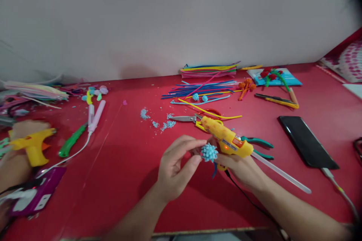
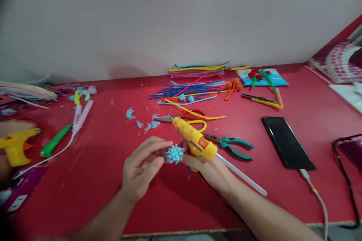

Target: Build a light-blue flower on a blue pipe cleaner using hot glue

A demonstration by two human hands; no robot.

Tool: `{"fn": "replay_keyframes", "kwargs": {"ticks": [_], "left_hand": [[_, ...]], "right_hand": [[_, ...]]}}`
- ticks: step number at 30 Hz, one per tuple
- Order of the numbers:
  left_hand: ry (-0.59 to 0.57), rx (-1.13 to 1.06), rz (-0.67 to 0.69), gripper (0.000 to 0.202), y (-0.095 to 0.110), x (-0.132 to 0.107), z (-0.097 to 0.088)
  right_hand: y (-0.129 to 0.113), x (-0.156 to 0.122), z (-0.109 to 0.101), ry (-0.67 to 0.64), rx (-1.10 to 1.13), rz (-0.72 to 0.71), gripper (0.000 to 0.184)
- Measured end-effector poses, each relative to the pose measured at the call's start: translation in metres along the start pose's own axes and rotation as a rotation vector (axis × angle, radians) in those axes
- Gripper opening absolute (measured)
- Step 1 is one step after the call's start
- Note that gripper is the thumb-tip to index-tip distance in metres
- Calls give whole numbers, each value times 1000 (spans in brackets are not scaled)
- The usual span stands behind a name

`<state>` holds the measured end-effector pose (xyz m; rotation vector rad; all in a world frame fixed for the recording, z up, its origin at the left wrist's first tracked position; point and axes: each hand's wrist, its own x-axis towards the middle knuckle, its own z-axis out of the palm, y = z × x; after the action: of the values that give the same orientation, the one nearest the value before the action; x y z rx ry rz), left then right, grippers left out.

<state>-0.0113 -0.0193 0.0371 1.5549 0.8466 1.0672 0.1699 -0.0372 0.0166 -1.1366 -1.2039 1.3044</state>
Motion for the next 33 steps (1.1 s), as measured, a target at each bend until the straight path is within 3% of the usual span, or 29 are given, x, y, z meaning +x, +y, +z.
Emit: {"fn": "replay_keyframes", "kwargs": {"ticks": [6,11,18,23,26,29,33], "left_hand": [[-13,-36,5,24,3,2,-2],[90,-183,-18,22,1,3,0],[158,-178,57,19,-5,-1,2],[380,-77,145,22,-4,-1,10],[509,-74,101,23,-4,3,9],[564,-80,4,15,-7,9,5],[428,-40,-164,11,-12,10,3]], "right_hand": [[5,2,-4,-129,16,12,19],[11,-2,-3,-98,90,-103,16],[9,-3,0,-91,119,-164,25],[12,-3,4,46,80,-193,32],[12,-4,5,91,90,-211,31],[10,-4,3,114,102,-237,31],[7,-4,-3,128,32,-333,29]]}}
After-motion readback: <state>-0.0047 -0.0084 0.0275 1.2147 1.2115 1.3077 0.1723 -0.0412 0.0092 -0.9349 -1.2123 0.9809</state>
